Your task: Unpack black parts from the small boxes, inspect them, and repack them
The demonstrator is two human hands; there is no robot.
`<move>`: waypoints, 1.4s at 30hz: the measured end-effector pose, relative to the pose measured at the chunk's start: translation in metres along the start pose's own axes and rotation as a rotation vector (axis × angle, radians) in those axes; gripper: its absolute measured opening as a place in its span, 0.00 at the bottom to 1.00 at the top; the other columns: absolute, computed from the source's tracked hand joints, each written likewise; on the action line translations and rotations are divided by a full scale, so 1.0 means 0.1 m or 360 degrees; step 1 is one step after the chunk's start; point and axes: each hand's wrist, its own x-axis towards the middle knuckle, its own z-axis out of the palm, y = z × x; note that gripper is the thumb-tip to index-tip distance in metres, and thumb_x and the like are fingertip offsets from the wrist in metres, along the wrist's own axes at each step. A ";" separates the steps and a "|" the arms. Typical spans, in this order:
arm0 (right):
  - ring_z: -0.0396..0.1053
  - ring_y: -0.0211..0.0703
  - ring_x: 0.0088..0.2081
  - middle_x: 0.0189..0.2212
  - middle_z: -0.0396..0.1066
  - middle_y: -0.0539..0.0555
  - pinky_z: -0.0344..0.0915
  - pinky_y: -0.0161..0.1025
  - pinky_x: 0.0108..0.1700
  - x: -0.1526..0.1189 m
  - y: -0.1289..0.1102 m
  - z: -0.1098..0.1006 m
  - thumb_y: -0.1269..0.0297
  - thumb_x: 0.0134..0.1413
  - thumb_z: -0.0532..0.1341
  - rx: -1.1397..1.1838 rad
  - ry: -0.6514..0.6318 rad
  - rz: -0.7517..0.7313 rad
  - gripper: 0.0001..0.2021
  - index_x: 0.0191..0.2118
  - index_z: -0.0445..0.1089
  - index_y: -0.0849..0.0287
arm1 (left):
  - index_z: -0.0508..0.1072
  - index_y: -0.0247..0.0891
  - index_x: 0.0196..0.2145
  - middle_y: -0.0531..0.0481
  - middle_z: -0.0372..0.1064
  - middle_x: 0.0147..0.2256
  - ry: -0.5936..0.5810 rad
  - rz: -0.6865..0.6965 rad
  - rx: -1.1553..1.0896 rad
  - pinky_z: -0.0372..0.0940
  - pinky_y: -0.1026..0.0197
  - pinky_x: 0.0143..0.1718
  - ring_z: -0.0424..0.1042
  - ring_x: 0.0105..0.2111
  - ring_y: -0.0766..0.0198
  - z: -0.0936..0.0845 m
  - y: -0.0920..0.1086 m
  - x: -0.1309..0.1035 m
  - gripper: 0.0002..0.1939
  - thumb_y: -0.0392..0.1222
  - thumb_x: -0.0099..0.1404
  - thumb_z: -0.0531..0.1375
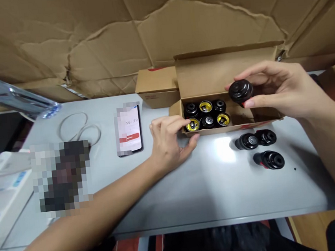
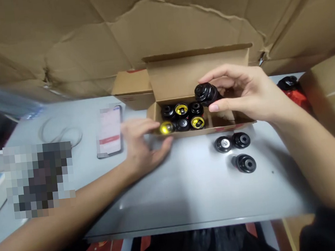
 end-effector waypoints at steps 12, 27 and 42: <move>0.88 0.58 0.44 0.51 0.87 0.51 0.90 0.55 0.44 -0.12 0.06 0.00 0.53 0.64 0.88 -0.0537 0.0159 -0.0176 0.26 0.65 0.90 0.31 | 0.74 0.51 0.63 0.47 0.82 0.48 0.0116 -0.0092 -0.0012 0.70 0.41 0.52 0.80 0.50 0.46 -0.01 0.04 0.03 0.18 0.46 0.80 0.70; 0.87 0.61 0.42 0.50 0.92 0.52 0.83 0.57 0.49 -0.11 -0.22 -0.06 0.46 0.81 0.78 -0.1191 -0.0096 -0.0270 0.18 0.68 0.90 0.36 | 0.77 0.47 0.56 0.44 0.81 0.51 0.0113 0.0000 -0.0338 0.76 0.43 0.54 0.78 0.51 0.48 -0.06 -0.10 0.07 0.16 0.37 0.73 0.69; 0.86 0.61 0.43 0.53 0.88 0.55 0.79 0.58 0.45 -0.11 -0.28 -0.05 0.46 0.85 0.69 -0.1302 -0.0323 -0.0150 0.13 0.62 0.88 0.40 | 0.78 0.46 0.56 0.44 0.81 0.53 0.0014 -0.0067 -0.0360 0.77 0.44 0.56 0.80 0.53 0.49 -0.12 -0.07 0.07 0.14 0.36 0.76 0.68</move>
